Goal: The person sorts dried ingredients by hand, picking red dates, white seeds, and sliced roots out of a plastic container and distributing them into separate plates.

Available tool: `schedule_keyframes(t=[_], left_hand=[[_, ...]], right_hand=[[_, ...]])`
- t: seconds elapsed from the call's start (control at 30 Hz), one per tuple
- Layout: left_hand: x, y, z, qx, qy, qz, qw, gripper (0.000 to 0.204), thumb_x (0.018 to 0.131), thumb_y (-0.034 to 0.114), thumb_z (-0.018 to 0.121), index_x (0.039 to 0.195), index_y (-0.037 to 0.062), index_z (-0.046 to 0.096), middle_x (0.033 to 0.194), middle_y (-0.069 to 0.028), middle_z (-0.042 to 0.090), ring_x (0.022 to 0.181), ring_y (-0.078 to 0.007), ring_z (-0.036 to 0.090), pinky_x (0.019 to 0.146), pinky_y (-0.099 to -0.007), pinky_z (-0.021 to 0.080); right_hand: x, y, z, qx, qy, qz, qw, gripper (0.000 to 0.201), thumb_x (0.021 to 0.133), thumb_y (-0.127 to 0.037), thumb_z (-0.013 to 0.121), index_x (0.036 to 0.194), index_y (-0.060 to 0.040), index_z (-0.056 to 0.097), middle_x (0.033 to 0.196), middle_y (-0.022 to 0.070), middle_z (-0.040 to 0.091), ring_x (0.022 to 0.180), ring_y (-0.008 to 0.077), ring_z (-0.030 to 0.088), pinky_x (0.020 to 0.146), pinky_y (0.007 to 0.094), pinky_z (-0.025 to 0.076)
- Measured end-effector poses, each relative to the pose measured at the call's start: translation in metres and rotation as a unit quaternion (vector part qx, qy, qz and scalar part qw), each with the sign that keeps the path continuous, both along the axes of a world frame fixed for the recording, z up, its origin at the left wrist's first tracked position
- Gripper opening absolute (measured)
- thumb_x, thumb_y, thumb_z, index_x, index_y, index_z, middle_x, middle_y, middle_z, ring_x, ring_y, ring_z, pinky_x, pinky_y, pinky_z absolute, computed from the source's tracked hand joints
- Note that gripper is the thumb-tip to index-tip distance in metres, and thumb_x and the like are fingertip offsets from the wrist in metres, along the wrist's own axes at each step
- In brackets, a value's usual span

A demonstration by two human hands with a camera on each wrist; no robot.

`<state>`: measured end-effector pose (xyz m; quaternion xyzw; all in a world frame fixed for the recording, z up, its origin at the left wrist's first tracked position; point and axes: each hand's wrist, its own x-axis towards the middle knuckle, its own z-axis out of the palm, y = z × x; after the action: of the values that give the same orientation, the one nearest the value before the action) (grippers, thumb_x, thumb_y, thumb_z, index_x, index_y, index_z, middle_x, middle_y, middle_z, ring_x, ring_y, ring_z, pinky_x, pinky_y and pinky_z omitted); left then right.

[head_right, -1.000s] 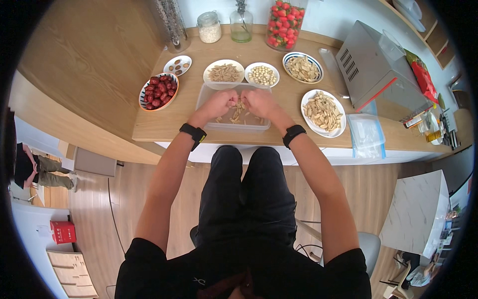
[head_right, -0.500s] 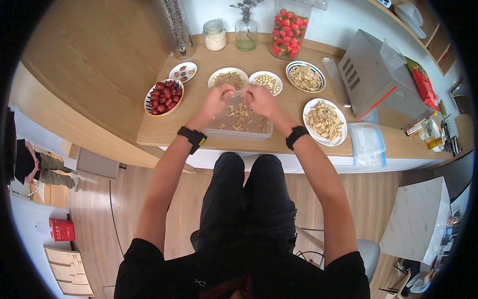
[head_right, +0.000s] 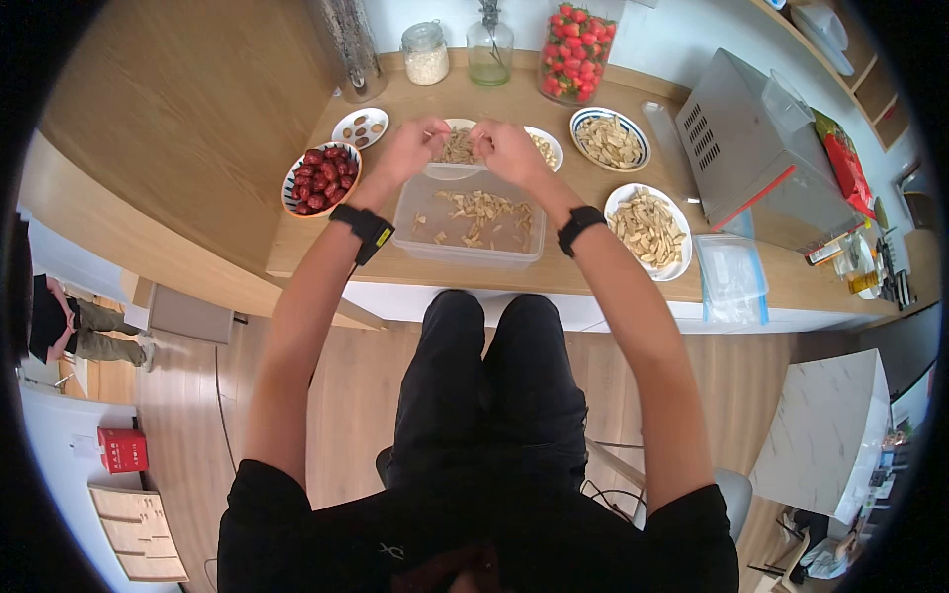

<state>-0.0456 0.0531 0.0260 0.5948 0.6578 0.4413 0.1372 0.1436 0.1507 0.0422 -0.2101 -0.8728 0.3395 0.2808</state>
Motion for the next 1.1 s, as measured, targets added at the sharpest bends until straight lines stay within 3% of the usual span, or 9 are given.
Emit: schedule_keyframes(t=[0.03,0.07,0.13,0.17,0.23,0.33,0.43,0.53,1.1], left_hand=[[0.006,-0.007,-0.004,-0.031,-0.05,-0.079,0.995,0.014,0.09,0.012,0.062,0.097,0.0001,0.064,0.081,-0.0074,0.068,0.072,-0.0152,0.065,0.065,-0.0298,0.051],[0.01,-0.011,-0.013,-0.032,-0.053,-0.082,0.995,0.014,0.09,0.012,0.062,0.097,0.0001,0.064,0.081,-0.0074,0.068,0.072,-0.0152,0.065,0.065,-0.0298,0.051],[0.016,-0.019,-0.029,-0.098,0.06,-0.156,0.981,0.011,0.086,0.007,0.062,0.095,0.0011,0.065,0.082,-0.0117,0.069,0.074,-0.0219,0.067,0.069,-0.0342,0.052],[0.02,-0.021,-0.034,-0.098,0.059,-0.156,0.981,0.011,0.086,0.007,0.062,0.095,0.0011,0.065,0.082,-0.0117,0.069,0.074,-0.0219,0.067,0.069,-0.0342,0.052],[0.028,-0.022,-0.041,-0.105,0.162,-0.14,0.971,0.017,0.077,0.003,0.064,0.093,0.0065,0.068,0.085,-0.0135,0.069,0.08,-0.0294,0.067,0.071,-0.0394,0.052],[0.037,-0.019,-0.054,-0.128,0.211,-0.088,0.965,0.016,0.076,0.002,0.063,0.091,0.0063,0.068,0.087,-0.0147,0.069,0.084,-0.0325,0.066,0.073,-0.0403,0.052],[0.039,-0.023,-0.072,-0.063,0.151,-0.119,0.979,0.018,0.076,-0.003,0.06,0.092,0.0035,0.064,0.085,-0.0148,0.068,0.079,-0.0306,0.066,0.068,-0.04,0.051],[0.042,-0.026,-0.067,-0.102,0.13,-0.121,0.979,0.014,0.077,-0.001,0.062,0.09,0.0027,0.063,0.085,-0.0157,0.067,0.079,-0.0319,0.066,0.069,-0.0413,0.051],[0.043,-0.022,-0.076,-0.07,0.175,-0.103,0.977,0.006,0.075,0.002,0.064,0.081,0.0016,0.063,0.079,-0.0167,0.064,0.078,-0.0342,0.063,0.069,-0.0425,0.051]], right_hand=[[0.01,-0.004,-0.001,0.026,-0.02,0.026,0.999,0.021,0.082,-0.002,0.05,0.096,-0.001,0.065,0.08,0.0161,0.07,0.075,0.0295,0.069,0.069,0.038,0.053],[0.019,-0.005,-0.007,0.053,-0.039,0.053,0.996,0.02,0.081,-0.002,0.052,0.095,-0.0029,0.066,0.081,0.016,0.07,0.076,0.0318,0.068,0.069,0.0396,0.053],[0.03,-0.009,-0.017,0.113,-0.093,0.057,0.988,0.018,0.081,-0.004,0.054,0.094,-0.0049,0.067,0.08,0.0154,0.069,0.076,0.0336,0.068,0.069,0.0415,0.052],[0.032,-0.008,-0.025,0.174,-0.144,0.062,0.972,0.016,0.081,-0.005,0.056,0.092,-0.007,0.067,0.08,0.0149,0.069,0.076,0.0354,0.067,0.069,0.0434,0.052],[0.033,-0.007,-0.04,0.192,-0.175,0.074,0.963,0.014,0.08,-0.006,0.058,0.091,-0.008,0.067,0.08,0.0147,0.068,0.077,0.0361,0.066,0.069,0.0447,0.052],[0.037,-0.01,-0.043,0.23,-0.224,0.084,0.943,0.011,0.078,-0.007,0.06,0.087,-0.0091,0.066,0.079,0.0145,0.067,0.08,0.0361,0.066,0.069,0.046,0.052],[0.038,-0.009,-0.052,0.252,-0.257,0.07,0.93,0.008,0.075,-0.007,0.063,0.083,-0.0098,0.066,0.081,0.0128,0.067,0.085,0.0335,0.066,0.07,0.0454,0.052],[0.04,-0.011,-0.05,0.234,-0.246,0.079,0.937,0.01,0.073,-0.007,0.063,0.08,-0.0126,0.065,0.077,0.0102,0.066,0.078,0.0325,0.065,0.067,0.0452,0.05],[0.037,-0.02,-0.035,0.229,-0.341,0.074,0.909,0.008,0.075,-0.016,0.064,0.08,-0.0144,0.07,0.084,0.0093,0.071,0.083,0.0293,0.068,0.07,0.0428,0.054]])
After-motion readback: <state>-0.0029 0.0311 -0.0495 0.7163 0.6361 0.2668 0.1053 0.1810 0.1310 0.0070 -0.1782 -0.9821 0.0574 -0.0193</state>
